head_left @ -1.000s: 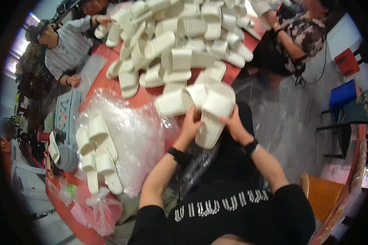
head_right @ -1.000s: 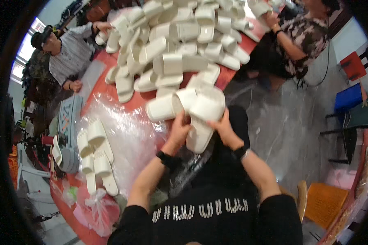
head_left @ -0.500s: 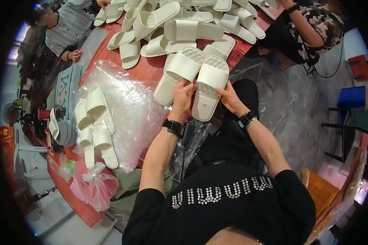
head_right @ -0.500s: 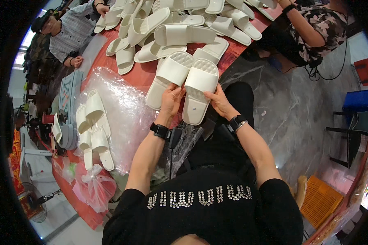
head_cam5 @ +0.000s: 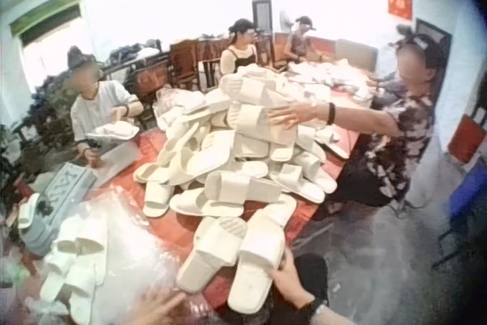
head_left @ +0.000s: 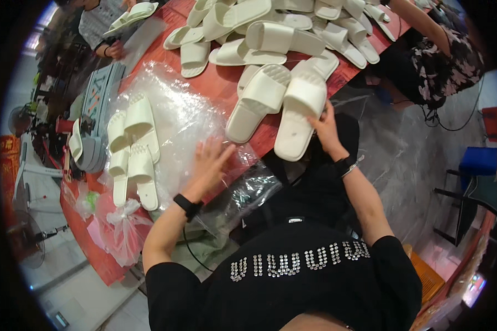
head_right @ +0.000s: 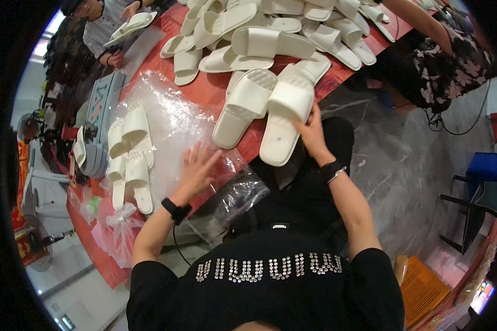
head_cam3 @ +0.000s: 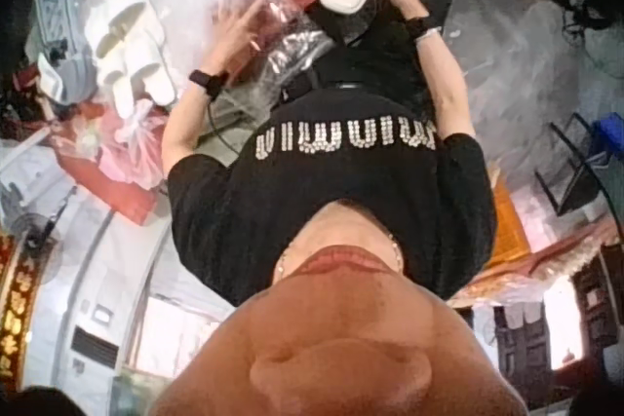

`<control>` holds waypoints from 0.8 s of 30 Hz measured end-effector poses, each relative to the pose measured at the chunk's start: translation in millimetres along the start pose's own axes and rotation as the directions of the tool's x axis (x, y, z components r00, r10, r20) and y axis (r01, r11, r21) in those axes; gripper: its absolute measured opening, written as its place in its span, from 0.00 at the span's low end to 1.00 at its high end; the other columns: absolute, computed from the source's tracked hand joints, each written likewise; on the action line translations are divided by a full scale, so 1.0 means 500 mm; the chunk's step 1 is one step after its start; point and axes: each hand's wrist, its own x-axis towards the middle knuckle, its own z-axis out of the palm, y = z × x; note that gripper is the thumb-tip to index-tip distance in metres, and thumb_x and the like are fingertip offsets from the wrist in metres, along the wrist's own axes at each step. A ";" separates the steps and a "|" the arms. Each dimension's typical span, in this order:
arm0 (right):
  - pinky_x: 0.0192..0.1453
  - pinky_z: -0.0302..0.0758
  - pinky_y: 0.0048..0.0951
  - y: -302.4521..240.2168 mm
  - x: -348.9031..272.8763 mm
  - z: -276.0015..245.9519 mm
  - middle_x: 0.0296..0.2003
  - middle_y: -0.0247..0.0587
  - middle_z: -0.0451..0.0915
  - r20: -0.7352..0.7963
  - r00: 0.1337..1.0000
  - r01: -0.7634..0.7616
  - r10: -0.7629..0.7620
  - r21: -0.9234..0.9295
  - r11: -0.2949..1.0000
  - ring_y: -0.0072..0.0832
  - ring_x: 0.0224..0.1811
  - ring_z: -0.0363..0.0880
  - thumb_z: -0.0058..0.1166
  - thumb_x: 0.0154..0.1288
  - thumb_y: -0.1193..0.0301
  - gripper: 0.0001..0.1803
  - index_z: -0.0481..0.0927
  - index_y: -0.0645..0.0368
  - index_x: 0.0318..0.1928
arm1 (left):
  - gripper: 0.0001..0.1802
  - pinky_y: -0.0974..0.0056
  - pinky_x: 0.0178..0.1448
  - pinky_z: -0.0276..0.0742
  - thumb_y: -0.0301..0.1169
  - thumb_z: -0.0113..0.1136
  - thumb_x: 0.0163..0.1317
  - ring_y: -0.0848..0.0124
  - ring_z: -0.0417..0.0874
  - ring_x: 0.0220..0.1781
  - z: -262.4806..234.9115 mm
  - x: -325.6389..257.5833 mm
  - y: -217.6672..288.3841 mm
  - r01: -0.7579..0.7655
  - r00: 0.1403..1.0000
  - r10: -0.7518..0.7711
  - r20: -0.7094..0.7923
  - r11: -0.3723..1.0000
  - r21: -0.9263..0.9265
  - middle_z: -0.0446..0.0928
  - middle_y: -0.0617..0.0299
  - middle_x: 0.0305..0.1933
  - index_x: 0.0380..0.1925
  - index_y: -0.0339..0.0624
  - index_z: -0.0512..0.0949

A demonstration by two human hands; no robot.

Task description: Inspecting and packaging pairs of white rubber sandals into plastic bags.

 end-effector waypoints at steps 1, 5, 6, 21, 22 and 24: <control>0.47 0.69 0.25 0.006 0.017 -0.005 0.46 0.44 0.71 -0.065 0.992 0.102 -0.106 -0.053 0.993 0.27 0.46 0.71 0.49 0.52 0.83 0.39 0.45 0.57 0.62 | 0.46 0.45 0.66 0.41 0.36 0.67 0.38 0.52 0.44 0.68 0.015 -0.014 -0.038 0.010 1.000 -0.010 0.007 1.000 -0.002 0.50 0.52 0.65 0.60 0.60 0.55; 0.53 0.66 0.32 0.001 0.066 -0.016 0.50 0.48 0.64 -0.080 0.980 0.159 -0.180 -0.213 0.964 0.35 0.51 0.66 0.54 0.49 0.78 0.40 0.48 0.59 0.61 | 0.50 0.48 0.67 0.42 0.38 0.68 0.36 0.53 0.43 0.68 0.044 -0.028 -0.190 0.095 0.994 -0.103 -0.047 0.985 -0.141 0.47 0.51 0.66 0.62 0.60 0.53; 0.53 0.66 0.33 0.006 0.074 -0.026 0.48 0.49 0.63 -0.100 0.963 0.145 -0.252 -0.595 0.790 0.38 0.50 0.66 0.55 0.47 0.76 0.39 0.51 0.58 0.60 | 0.51 0.49 0.67 0.42 0.39 0.68 0.36 0.53 0.43 0.68 0.046 -0.024 -0.208 0.094 0.991 -0.116 -0.065 0.955 -0.280 0.46 0.51 0.67 0.62 0.60 0.51; 0.42 0.69 0.35 -0.078 0.033 0.037 0.40 0.44 0.68 0.211 0.835 0.336 -0.508 -0.927 0.168 0.40 0.40 0.70 0.58 0.45 0.68 0.22 0.70 0.56 0.44 | 0.18 0.50 0.52 0.56 0.46 0.51 0.54 0.60 0.65 0.53 0.033 0.086 -0.126 0.320 0.921 -0.359 -0.153 0.919 -0.232 0.72 0.57 0.44 0.36 0.45 0.76; 0.45 0.67 0.39 -0.083 0.037 0.046 0.42 0.46 0.68 0.295 0.778 0.373 -0.555 -0.927 0.030 0.43 0.44 0.69 0.57 0.45 0.67 0.21 0.71 0.56 0.43 | 0.18 0.50 0.52 0.56 0.46 0.51 0.54 0.60 0.65 0.53 0.041 0.093 -0.121 0.329 0.918 -0.367 -0.151 0.916 -0.230 0.72 0.57 0.44 0.36 0.45 0.76; 0.47 0.66 0.40 -0.094 0.048 0.052 0.44 0.47 0.68 0.348 0.799 0.427 -0.490 -0.903 0.056 0.44 0.46 0.67 0.58 0.44 0.64 0.22 0.71 0.56 0.42 | 0.21 0.52 0.46 0.56 0.50 0.50 0.54 0.63 0.67 0.47 0.062 0.113 -0.106 0.073 0.890 -0.256 -0.378 0.897 -0.436 0.72 0.61 0.37 0.37 0.46 0.75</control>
